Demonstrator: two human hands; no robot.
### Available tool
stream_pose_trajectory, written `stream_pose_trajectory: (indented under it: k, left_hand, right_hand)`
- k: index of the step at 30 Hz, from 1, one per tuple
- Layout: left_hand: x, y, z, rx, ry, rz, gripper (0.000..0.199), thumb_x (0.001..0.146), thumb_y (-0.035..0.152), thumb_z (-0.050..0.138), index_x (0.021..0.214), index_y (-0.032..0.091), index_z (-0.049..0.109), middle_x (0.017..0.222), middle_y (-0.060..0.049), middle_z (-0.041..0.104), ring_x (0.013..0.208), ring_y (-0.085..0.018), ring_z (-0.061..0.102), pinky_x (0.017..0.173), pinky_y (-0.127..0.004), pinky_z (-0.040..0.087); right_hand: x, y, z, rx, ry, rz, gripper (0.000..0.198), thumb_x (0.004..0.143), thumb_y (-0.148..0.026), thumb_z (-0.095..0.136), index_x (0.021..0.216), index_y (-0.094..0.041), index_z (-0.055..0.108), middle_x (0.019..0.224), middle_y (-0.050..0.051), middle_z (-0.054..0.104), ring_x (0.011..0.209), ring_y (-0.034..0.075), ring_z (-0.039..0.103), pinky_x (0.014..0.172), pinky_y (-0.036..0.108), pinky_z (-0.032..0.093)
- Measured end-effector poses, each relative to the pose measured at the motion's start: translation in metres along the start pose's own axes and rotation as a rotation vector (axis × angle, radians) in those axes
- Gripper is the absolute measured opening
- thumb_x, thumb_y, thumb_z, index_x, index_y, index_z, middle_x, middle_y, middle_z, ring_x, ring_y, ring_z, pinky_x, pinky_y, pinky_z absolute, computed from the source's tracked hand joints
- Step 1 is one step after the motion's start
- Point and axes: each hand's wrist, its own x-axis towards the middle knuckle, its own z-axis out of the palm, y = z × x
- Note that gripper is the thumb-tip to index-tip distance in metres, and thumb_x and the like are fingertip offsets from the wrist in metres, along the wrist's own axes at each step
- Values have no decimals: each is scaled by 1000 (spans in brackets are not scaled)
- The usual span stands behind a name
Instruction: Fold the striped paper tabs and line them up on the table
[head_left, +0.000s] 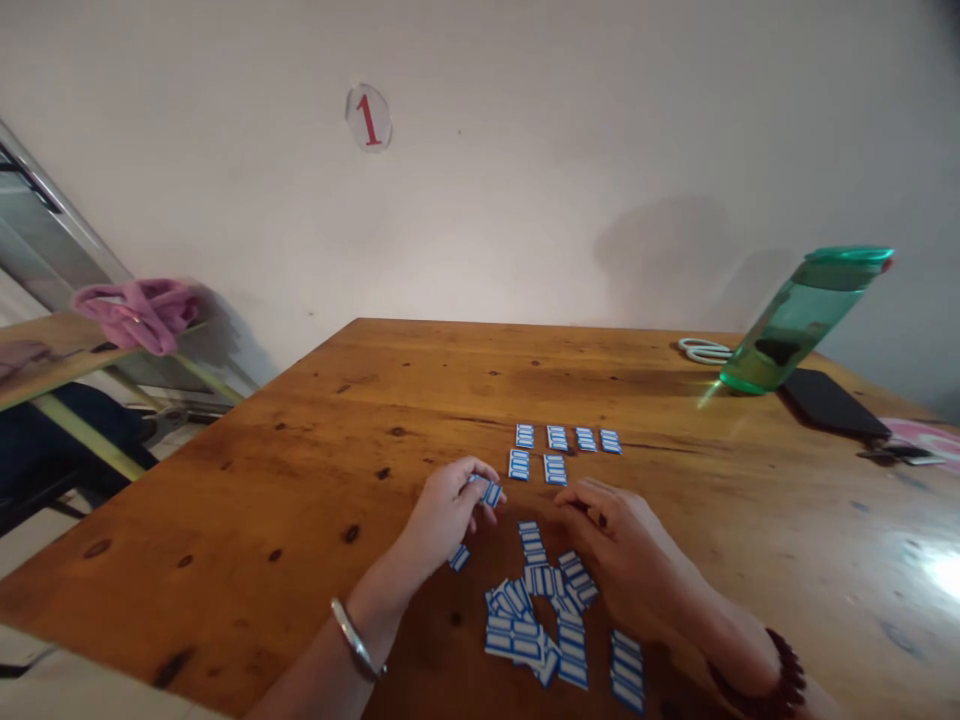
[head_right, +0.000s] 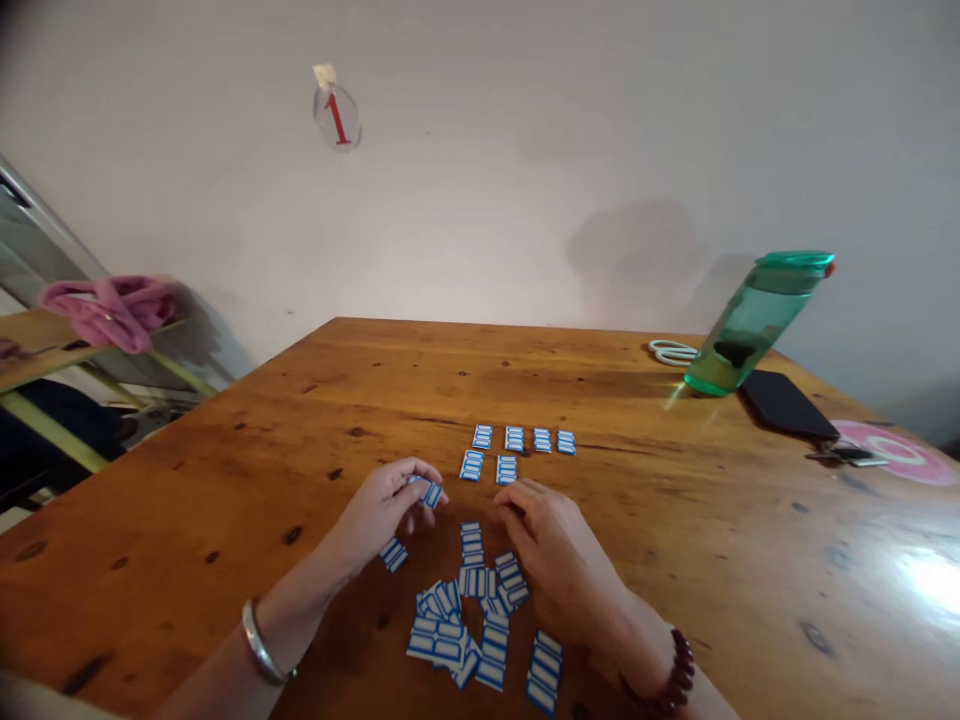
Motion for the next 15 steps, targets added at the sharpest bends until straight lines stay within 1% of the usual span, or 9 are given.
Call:
stream_pose_trajectory:
  k: [3, 5, 7, 9, 12, 13, 15]
  left_hand:
    - [1, 3, 1, -507, 15, -136, 11, 82, 13, 43, 81, 13, 54, 79, -6, 66, 53, -9, 58, 47, -19, 41]
    - [2, 4, 2, -744, 20, -217, 18, 87, 18, 41, 83, 9, 57, 85, -11, 67, 60, -11, 62, 53, -20, 46]
    - [3, 3, 2, -911, 2, -278, 32, 91, 27, 35, 85, 7, 58, 87, -14, 67, 69, -15, 65, 61, -25, 50]
    - [4, 2, 2, -1027, -46, -312, 42, 92, 35, 29, 87, 5, 58, 87, -17, 67, 77, -20, 66, 69, -30, 51]
    - [6, 0, 3, -1120, -89, -335, 47, 91, 41, 28, 90, 4, 58, 88, -18, 67, 84, -24, 65, 76, -34, 51]
    - [7, -1, 3, -1132, -96, -335, 45, 91, 39, 30, 90, 4, 58, 88, -18, 67, 85, -24, 65, 77, -35, 50]
    - [6, -2, 4, -1121, -101, -310, 31, 90, 28, 38, 87, 5, 58, 88, -16, 67, 86, -22, 65, 79, -33, 50]
  right_hand:
    - [0, 2, 4, -48, 10, -1, 19, 85, -17, 41, 78, -20, 59, 76, 2, 63, 70, 16, 58, 64, 26, 42]
    - [0, 4, 8, -67, 12, -11, 18, 84, -15, 42, 79, -20, 59, 77, 3, 62, 71, 16, 57, 65, 26, 43]
    - [2, 4, 13, -84, -5, -32, 18, 84, -14, 43, 78, -19, 59, 78, 3, 61, 72, 16, 57, 65, 27, 43]
    - [3, 3, 17, -109, -38, -61, 17, 84, -15, 45, 79, -19, 60, 79, 4, 59, 75, 17, 56, 68, 29, 44]
    - [4, 0, 23, -154, -97, -87, 13, 82, -17, 49, 86, -19, 61, 85, 6, 58, 83, 21, 53, 74, 34, 44]
    - [5, -1, 24, -166, -116, -87, 13, 82, -18, 51, 89, -19, 61, 87, 6, 58, 86, 22, 52, 75, 35, 43]
    - [5, -3, 26, -175, -145, -77, 14, 81, -18, 52, 92, -19, 61, 90, 7, 58, 88, 23, 51, 76, 38, 43]
